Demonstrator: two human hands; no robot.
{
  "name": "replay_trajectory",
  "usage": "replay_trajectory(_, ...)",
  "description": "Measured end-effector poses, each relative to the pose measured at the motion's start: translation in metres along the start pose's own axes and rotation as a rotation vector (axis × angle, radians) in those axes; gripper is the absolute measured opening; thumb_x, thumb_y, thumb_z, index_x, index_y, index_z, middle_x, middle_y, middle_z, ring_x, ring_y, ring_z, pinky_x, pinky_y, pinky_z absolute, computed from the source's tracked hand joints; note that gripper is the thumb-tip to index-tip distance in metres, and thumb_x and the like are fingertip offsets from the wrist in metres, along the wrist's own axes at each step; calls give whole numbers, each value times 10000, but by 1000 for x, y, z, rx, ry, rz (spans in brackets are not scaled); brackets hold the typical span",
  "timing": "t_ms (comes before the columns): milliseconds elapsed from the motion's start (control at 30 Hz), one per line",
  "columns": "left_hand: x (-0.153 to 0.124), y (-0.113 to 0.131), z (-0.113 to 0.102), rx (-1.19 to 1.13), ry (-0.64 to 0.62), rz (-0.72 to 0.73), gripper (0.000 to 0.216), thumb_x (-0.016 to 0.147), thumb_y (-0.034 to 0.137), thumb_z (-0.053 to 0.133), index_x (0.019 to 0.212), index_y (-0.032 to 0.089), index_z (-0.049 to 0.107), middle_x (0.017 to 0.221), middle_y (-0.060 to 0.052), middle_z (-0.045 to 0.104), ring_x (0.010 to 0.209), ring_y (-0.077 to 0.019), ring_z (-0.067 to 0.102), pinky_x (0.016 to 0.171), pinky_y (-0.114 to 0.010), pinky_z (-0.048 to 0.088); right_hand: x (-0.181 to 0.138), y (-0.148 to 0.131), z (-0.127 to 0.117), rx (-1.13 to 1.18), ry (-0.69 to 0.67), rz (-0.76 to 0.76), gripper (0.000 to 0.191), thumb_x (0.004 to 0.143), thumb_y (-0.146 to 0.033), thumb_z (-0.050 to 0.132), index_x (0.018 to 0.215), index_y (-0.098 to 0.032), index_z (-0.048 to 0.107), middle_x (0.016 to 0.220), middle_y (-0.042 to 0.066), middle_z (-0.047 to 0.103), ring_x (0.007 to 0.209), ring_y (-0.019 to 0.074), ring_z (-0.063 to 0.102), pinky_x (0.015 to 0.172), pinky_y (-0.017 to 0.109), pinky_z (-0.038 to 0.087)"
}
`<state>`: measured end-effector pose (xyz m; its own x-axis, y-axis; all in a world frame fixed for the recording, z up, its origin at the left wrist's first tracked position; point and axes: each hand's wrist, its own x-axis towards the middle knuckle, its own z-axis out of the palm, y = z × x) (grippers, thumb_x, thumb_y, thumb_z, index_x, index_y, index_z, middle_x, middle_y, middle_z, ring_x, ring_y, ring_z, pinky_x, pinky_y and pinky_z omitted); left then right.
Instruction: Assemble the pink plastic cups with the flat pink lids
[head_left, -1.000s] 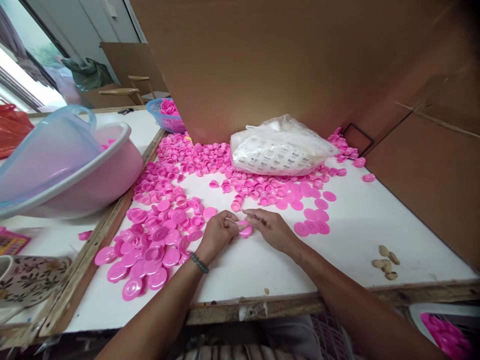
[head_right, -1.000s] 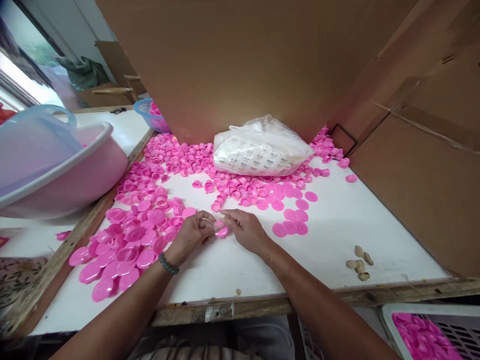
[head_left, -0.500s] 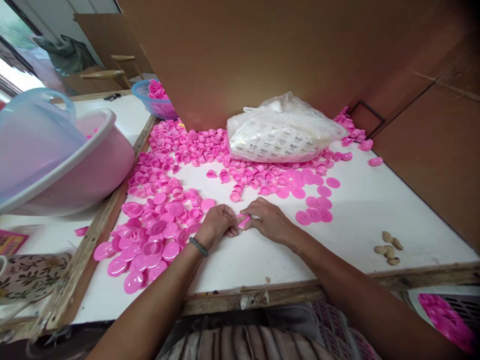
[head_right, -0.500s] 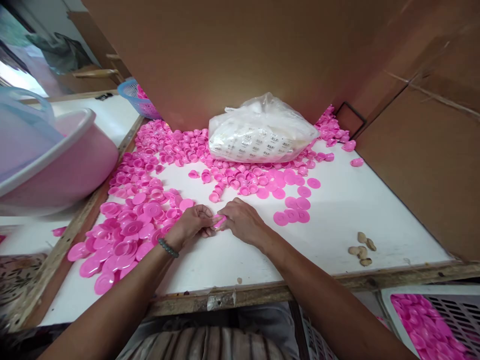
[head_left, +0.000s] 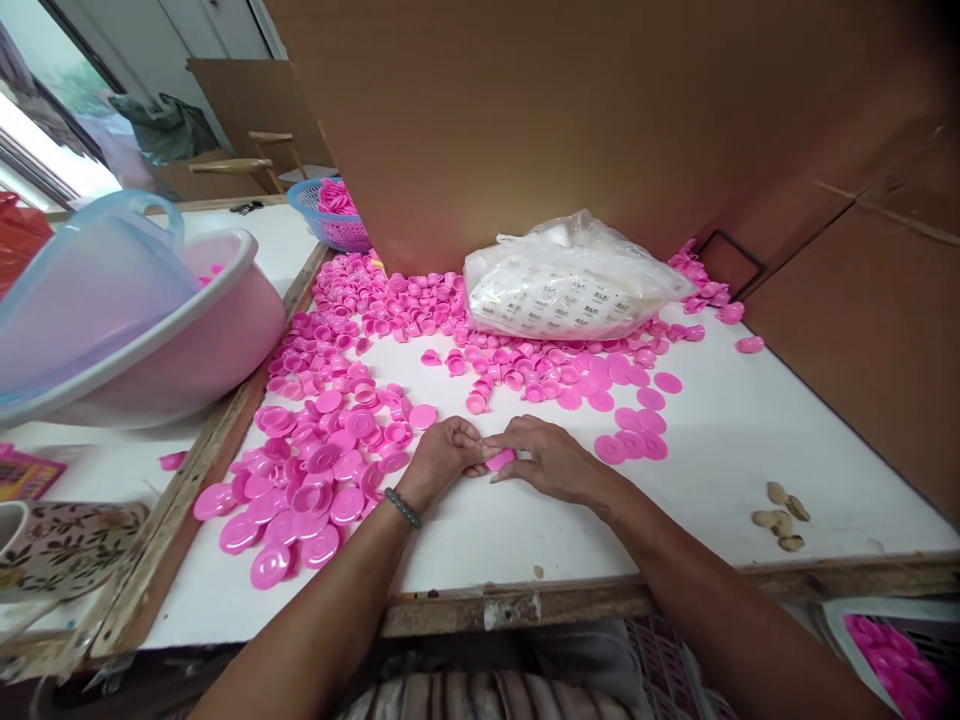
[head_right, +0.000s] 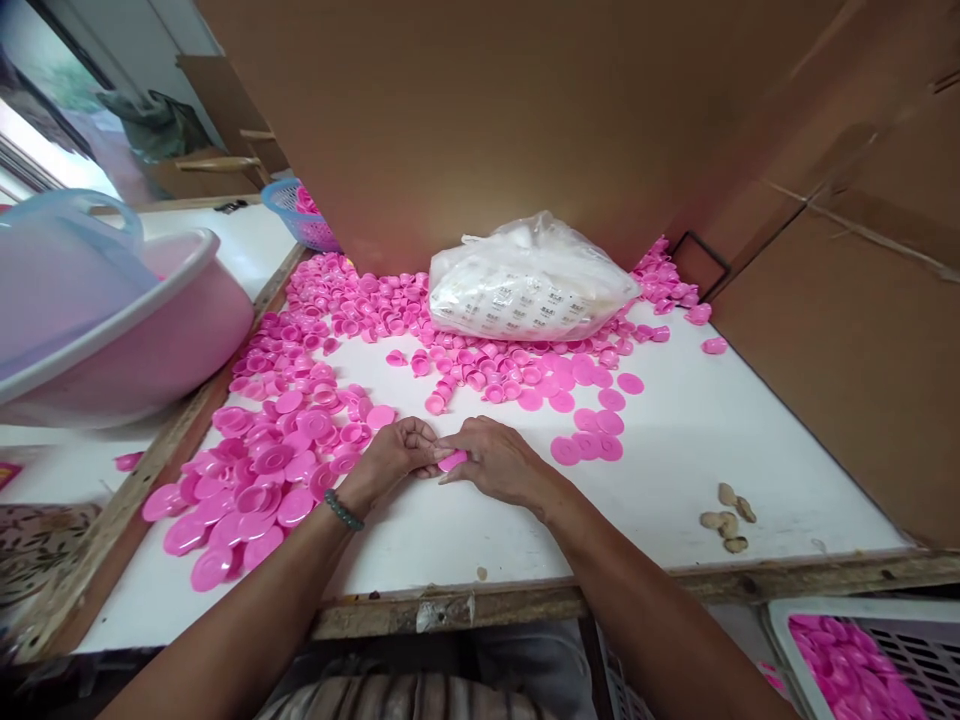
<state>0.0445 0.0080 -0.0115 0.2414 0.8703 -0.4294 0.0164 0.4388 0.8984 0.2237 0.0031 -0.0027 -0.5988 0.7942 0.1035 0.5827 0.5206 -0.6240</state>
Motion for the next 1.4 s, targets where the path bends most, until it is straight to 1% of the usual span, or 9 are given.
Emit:
replay_trajectory(367, 4, 9, 4, 60, -8, -123, 396, 480, 163, 811, 682, 127, 472, 503, 44, 561, 434, -93, 583, 438, -180, 487, 5, -1, 6, 28, 30, 140, 299, 615, -418, 750, 674, -174, 587, 650, -28, 506, 640, 109, 439, 541, 209, 280)
replay_trajectory(600, -3, 3, 2, 150, -50, 13, 343, 579, 259, 754, 760, 141, 488, 533, 42, 546, 483, -98, 568, 487, -205, 460, -3, -11, 2, 68, -12, 215, 286, 722, -445, 649, 925, -244, 631, 754, -14, 566, 716, 136, 506, 587, 228, 338)
replay_trajectory(767, -12, -3, 11, 446, 11, 242, 310, 603, 295, 720, 821, 170, 539, 617, 44, 539, 543, -81, 491, 492, -181, 365, -28, -15, -30, -320, 28, 502, 591, 762, -448, 596, 1282, -216, 436, 973, 95, 555, 883, 242, 502, 623, 289, 386)
replay_trajectory(933, -17, -2, 23, 648, -4, 325, 142, 659, 252, 657, 742, 189, 561, 587, 45, 518, 537, -94, 457, 475, -186, 300, -69, 17, -43, -644, 146, 711, 484, 755, -452, 600, 1155, -187, 536, 1039, 153, 526, 901, 282, 479, 664, 341, 399)
replay_trajectory(1000, -23, 8, 17, 768, 79, 380, 81, 697, 223, 610, 761, 193, 571, 574, 31, 535, 524, -108, 474, 474, -196, 297, -74, 22, -36, -612, 100, 652, 338, 792, -411, 564, 1056, -200, 582, 987, 131, 540, 879, 265, 485, 664, 338, 402)
replay_trajectory(1100, -38, 36, -11, 1019, 363, 426, 130, 778, 251, 522, 874, 185, 580, 602, -10, 573, 533, -140, 517, 478, -212, 323, -59, 9, -22, -487, 67, 551, 163, 818, -336, 543, 906, -218, 613, 903, 86, 545, 828, 225, 501, 619, 300, 405)
replay_trajectory(1200, -57, 67, -54, 1190, 709, 305, 219, 830, 311, 453, 964, 171, 555, 662, -35, 601, 540, -162, 544, 485, -234, 372, -28, -9, -17, -376, 60, 413, 89, 822, -258, 545, 839, -208, 617, 820, 52, 537, 728, 169, 513, 538, 251, 390)
replay_trajectory(1300, -71, 85, -84, 1367, 931, 239, 253, 806, 329, 491, 987, 161, 545, 797, -67, 628, 706, -234, 591, 584, -311, 439, 2, -10, -22, -411, 189, 300, 133, 845, -236, 522, 779, -168, 615, 763, 57, 524, 673, 152, 502, 469, 238, 362)
replay_trajectory(1400, -72, 78, -79, 1346, 913, 310, 297, 808, 349, 494, 1029, 156, 534, 916, -89, 616, 769, -235, 592, 590, -311, 456, 20, 9, -25, -516, 259, 320, 157, 828, -253, 553, 712, -159, 602, 743, 60, 515, 646, 150, 484, 436, 240, 329)
